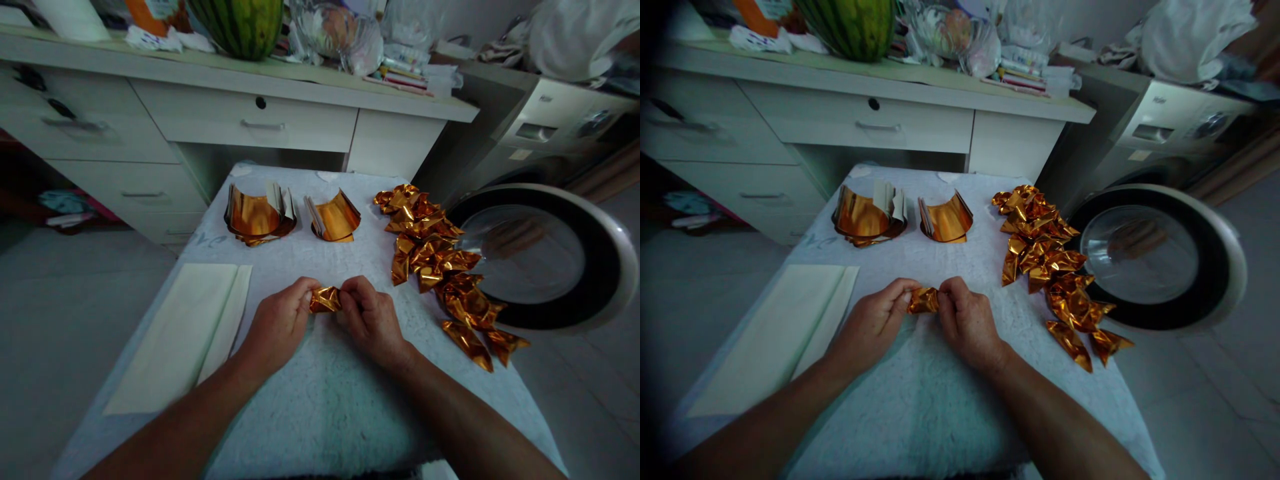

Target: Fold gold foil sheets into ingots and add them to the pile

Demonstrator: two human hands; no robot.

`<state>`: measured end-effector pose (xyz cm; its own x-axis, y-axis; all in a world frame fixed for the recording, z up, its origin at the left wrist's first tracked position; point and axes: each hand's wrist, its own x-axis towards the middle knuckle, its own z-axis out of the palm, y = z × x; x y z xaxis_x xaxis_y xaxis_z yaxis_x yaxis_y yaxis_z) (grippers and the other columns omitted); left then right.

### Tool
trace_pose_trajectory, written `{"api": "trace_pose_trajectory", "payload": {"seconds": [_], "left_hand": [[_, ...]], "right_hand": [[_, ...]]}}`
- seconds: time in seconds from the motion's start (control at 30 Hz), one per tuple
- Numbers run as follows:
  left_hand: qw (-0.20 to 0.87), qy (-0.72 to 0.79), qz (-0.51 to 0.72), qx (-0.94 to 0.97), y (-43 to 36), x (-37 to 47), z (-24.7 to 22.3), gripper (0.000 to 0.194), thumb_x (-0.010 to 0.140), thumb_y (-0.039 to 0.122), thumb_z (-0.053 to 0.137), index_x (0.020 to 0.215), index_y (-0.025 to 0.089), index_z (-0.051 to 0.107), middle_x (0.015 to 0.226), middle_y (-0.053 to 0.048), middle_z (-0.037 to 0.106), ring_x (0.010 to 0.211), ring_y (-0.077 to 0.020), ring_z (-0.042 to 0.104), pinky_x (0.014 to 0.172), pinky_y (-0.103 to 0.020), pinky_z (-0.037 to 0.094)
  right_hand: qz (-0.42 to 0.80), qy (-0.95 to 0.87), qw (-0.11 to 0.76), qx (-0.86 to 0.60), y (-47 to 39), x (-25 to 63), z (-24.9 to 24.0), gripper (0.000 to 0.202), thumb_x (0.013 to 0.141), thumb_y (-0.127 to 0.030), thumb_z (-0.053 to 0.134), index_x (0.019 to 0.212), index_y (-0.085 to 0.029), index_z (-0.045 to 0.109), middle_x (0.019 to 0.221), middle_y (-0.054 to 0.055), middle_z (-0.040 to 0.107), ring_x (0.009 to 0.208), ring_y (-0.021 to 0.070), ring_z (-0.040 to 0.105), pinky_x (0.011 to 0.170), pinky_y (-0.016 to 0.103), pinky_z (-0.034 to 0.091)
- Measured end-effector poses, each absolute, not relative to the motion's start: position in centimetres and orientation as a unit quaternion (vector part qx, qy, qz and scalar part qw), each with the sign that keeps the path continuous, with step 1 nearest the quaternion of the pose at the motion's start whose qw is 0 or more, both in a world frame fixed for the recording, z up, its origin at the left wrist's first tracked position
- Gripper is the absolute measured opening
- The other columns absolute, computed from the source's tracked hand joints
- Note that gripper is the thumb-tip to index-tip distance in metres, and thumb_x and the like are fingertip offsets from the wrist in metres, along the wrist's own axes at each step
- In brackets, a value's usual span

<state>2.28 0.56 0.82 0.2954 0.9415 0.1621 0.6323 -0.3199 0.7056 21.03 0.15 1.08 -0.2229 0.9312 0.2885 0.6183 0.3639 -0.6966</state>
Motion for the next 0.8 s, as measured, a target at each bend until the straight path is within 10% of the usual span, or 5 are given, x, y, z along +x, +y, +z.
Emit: {"api": "trace_pose_trajectory", "payload": {"seconds": [0.8], "left_hand": [[0.301,0.518,0.321,0.734,0.4,2.2,1.2,0.033,0.101,0.039,0.035,0.127,0.022,0.047,0.084,0.001,0.066,0.07,-0.0161,0.064,0.065,-0.029,0.048]], "right_hand": [[0.233,-0.738,0.381,-0.506,1.2,22.3,1.6,0.008,0.091,-0.018,0.045,0.086,-0.022,0.05,0.065,-0.004,0.054,0.055,0.0102,0.05,0.054,0.022,0.036]]}}
